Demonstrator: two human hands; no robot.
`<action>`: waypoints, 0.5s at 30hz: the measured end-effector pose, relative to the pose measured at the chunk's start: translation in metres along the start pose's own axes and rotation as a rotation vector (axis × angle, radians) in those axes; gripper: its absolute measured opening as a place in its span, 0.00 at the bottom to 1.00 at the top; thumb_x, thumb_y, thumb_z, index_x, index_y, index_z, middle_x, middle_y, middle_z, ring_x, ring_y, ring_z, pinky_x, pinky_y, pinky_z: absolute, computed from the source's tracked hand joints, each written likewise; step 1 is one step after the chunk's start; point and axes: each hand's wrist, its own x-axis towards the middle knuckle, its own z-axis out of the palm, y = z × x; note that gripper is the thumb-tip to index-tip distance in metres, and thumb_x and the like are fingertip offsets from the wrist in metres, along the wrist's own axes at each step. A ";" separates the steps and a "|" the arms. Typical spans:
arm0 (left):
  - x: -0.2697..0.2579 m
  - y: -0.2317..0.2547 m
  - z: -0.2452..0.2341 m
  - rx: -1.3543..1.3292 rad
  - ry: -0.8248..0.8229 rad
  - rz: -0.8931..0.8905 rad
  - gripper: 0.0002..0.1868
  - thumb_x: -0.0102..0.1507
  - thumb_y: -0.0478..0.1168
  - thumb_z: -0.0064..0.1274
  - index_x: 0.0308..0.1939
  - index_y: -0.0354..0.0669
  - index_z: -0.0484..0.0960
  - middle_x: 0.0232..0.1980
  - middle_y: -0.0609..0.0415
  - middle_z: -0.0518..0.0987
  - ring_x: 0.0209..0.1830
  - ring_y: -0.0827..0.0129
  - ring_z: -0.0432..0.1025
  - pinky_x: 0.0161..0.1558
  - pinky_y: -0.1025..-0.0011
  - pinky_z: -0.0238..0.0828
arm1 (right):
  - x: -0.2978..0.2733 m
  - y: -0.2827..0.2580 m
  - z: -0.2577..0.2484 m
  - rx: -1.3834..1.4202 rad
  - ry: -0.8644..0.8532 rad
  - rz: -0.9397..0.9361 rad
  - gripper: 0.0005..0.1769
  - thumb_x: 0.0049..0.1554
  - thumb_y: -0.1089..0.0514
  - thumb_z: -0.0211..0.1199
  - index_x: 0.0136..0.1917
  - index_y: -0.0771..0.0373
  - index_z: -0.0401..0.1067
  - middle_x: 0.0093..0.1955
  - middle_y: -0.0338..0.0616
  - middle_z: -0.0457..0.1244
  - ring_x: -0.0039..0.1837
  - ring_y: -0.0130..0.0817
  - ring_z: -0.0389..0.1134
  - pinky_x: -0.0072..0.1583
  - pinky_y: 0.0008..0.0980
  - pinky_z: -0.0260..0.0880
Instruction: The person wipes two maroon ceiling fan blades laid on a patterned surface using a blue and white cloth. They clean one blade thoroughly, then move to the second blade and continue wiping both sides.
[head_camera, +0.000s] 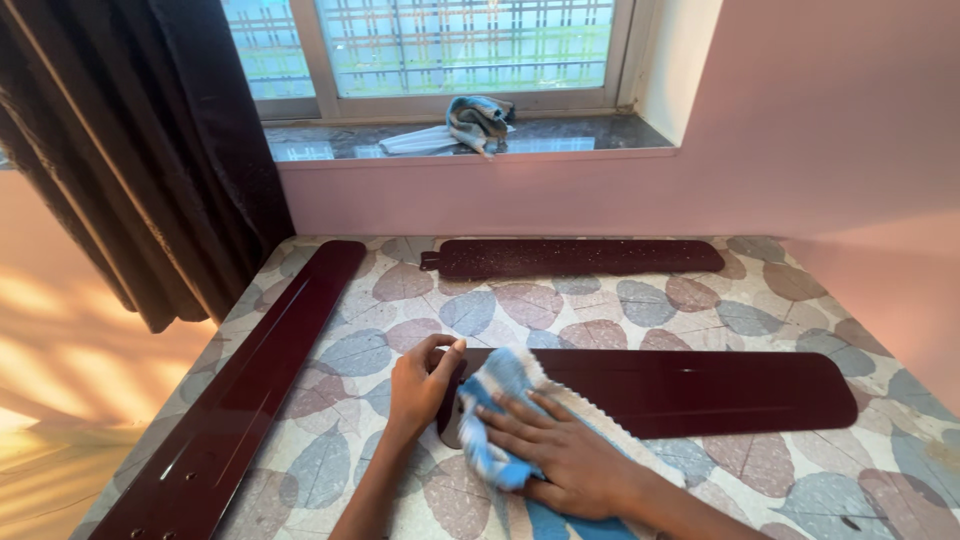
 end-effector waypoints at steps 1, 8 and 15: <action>-0.002 0.003 0.001 0.059 0.008 0.035 0.19 0.62 0.51 0.54 0.43 0.37 0.85 0.32 0.45 0.88 0.31 0.65 0.83 0.35 0.71 0.74 | 0.001 0.001 -0.004 -0.048 0.027 0.043 0.38 0.62 0.39 0.50 0.81 0.48 0.49 0.86 0.30 0.36 0.85 0.31 0.28 0.80 0.49 0.23; -0.007 0.006 0.006 0.403 0.121 0.338 0.13 0.60 0.44 0.56 0.40 0.37 0.83 0.34 0.42 0.83 0.33 0.52 0.79 0.37 0.62 0.73 | 0.004 -0.012 -0.011 0.051 0.126 0.129 0.44 0.62 0.30 0.46 0.83 0.50 0.41 0.85 0.40 0.32 0.84 0.38 0.28 0.79 0.48 0.23; -0.012 0.002 0.015 0.635 0.110 0.457 0.09 0.58 0.37 0.54 0.38 0.36 0.82 0.38 0.44 0.80 0.42 0.51 0.72 0.49 0.57 0.65 | 0.013 0.007 -0.017 -0.093 -0.004 0.313 0.27 0.65 0.26 0.41 0.58 0.40 0.73 0.89 0.45 0.33 0.88 0.43 0.26 0.81 0.47 0.25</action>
